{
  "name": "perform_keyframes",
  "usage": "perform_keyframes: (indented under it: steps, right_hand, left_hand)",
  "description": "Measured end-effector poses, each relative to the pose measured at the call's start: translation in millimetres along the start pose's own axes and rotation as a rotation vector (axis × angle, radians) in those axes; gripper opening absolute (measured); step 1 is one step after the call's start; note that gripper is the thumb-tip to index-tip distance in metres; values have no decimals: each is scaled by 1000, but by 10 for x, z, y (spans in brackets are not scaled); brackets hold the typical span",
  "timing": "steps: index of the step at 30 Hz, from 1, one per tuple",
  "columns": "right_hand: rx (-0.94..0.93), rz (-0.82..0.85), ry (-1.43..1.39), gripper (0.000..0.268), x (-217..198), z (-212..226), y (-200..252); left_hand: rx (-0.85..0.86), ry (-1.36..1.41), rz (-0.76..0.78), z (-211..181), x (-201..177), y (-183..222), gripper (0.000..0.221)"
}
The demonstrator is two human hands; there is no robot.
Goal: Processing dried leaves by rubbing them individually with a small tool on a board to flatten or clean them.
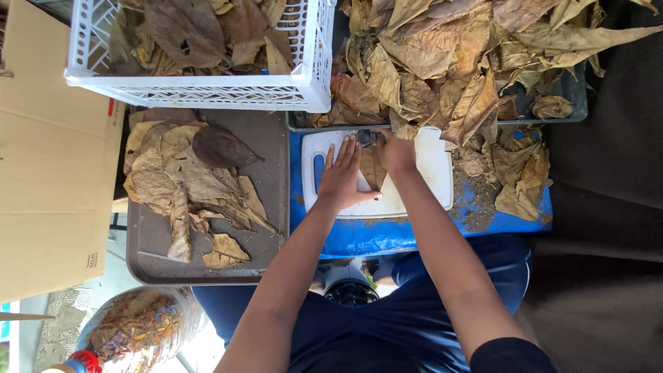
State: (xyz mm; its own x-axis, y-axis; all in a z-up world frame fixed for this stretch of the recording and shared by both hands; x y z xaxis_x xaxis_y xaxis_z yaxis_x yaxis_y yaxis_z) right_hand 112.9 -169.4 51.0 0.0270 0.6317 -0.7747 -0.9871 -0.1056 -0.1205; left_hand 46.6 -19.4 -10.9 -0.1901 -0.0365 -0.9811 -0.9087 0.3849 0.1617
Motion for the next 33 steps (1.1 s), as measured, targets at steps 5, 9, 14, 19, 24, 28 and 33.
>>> perform_keyframes:
  steps: [5,9,14,19,24,28,33]
  right_hand:
    - [-90,-102,-218,40,23,-418,252]
    - [-134,32,-348,43,-82,-261,826]
    - [-93,151,-255,34,109,-287,1066]
    - [-154,25,-297,21,181,-281,568]
    - [-28,-33,-162,21,428,-514,7]
    - [73,-68,-359,26,235,-458,66]
    - [-93,-134,-361,27,-85,-292,663]
  left_hand:
    - [18,-6,6,-18,-41,0,139]
    - [18,9,18,-13,-23,-12,137]
    - [9,-35,25,-31,-37,-6,135]
    - [6,41,53,-4,-51,-18,139]
    - [4,64,35,5,-71,-16,142]
    - [7,58,30,-8,-66,10,141]
    - [18,28,19,-2,-83,11,138]
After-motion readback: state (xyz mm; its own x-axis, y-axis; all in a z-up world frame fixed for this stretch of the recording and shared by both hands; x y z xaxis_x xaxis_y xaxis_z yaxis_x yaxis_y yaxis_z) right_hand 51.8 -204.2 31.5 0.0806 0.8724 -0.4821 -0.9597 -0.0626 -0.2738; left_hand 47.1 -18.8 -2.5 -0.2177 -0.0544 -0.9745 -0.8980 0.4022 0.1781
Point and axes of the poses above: each hand's wrist, its own y-axis away from the middle knuckle, its own x-axis out of the palm, z = x × y, the point moved 5 cm from there along -y, towards the middle knuckle, and after that the axes turned 11 degrees about -y, right-handed, at the moved point
